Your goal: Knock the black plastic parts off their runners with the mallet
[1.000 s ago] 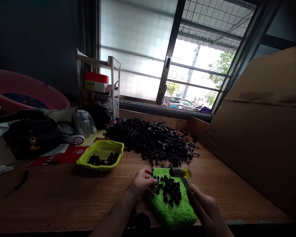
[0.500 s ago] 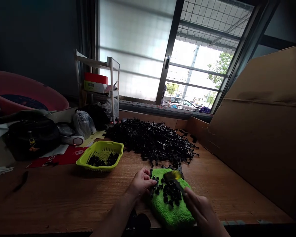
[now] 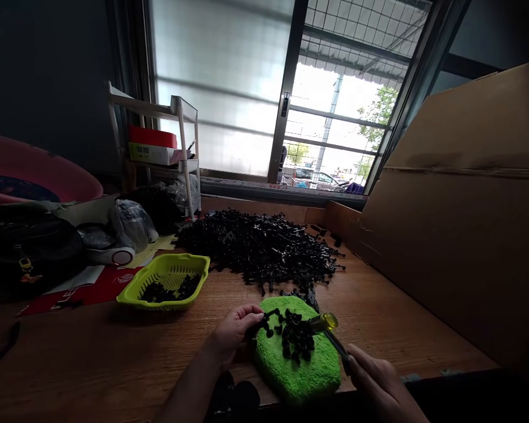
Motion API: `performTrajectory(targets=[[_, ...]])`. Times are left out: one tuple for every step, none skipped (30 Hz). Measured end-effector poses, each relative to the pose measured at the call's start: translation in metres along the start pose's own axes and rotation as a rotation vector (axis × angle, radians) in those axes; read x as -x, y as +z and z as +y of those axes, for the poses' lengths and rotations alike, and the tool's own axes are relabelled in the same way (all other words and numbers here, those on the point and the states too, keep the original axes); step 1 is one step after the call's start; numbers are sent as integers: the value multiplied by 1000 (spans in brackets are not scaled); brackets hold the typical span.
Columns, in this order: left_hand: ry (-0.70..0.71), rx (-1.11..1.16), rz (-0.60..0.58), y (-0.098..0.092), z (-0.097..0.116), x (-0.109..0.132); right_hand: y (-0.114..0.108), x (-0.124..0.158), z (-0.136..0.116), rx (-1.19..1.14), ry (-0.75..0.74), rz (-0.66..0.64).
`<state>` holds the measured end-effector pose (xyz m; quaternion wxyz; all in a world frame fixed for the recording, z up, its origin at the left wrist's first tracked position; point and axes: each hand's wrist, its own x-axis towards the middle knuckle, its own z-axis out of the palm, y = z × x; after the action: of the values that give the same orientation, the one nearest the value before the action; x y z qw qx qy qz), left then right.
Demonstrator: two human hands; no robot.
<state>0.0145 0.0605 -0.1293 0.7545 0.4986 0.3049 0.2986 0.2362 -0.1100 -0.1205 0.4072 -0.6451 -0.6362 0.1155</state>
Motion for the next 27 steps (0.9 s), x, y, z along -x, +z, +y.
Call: performTrajectory(targets=[[10,-32,-21,1,0,1,-2,3,2,-13,14,21],[28,-68,-47,2,0,1,-3,6,4,-29,28,34],[46,-105,-70,3,-1,1,-4,9,6,-46,42,38],[59,-139,-84,4,-1,0,-4,10,7,-60,55,40],[67,-168,-85,4,-2,0,-4,11,9,-71,67,37],[68,-196,-81,5,-2,0,-4,11,9,-79,80,29],[66,-221,-75,6,-2,0,-4,11,9,-86,91,23],[64,-245,-73,7,-2,1,-4,11,8,-89,100,19],[65,-267,-73,8,-1,1,-4,11,6,-90,109,17],[69,-286,-74,9,-1,2,-4,11,3,-91,117,18],[73,-301,-75,10,0,2,-4,11,0,-91,126,22],[78,-316,-76,10,0,3,-4,11,-3,-91,137,25],[86,-331,-74,11,0,3,-3,12,-5,-91,147,22],[92,-348,-70,12,-1,3,-3,12,-8,-91,159,19],[100,-364,-63,12,-2,3,-2,12,-9,-91,168,13],[107,-381,-59,11,-3,2,-1,12,-9,-90,172,4],[115,-397,-56,11,-4,2,0,13,-10,-88,172,-6],[122,-412,-53,11,-5,1,1,13,-9,-84,168,-13],[130,-426,-50,10,-6,0,2,12,-10,-78,164,-14],[137,-439,-49,10,-7,-1,2,12,-10,-72,156,-14],[144,-449,-48,9,-8,-2,2,11,-12,-70,147,-13],[149,-457,-49,9,-9,-2,2,10,-15,-75,138,-2],[153,-464,-49,9,-9,-3,1,9,-18,-92,124,13],[156,-471,-50,8,-9,-3,-1,7,-22,-123,104,31],[160,-480,-51,8,-9,-3,-2,5,-26,-172,78,57],[164,-491,-52,7,-9,-3,-3,2,-30,-232,50,91],[169,-505,-56,7,-10,-3,-4,0,-32,-286,26,116]])
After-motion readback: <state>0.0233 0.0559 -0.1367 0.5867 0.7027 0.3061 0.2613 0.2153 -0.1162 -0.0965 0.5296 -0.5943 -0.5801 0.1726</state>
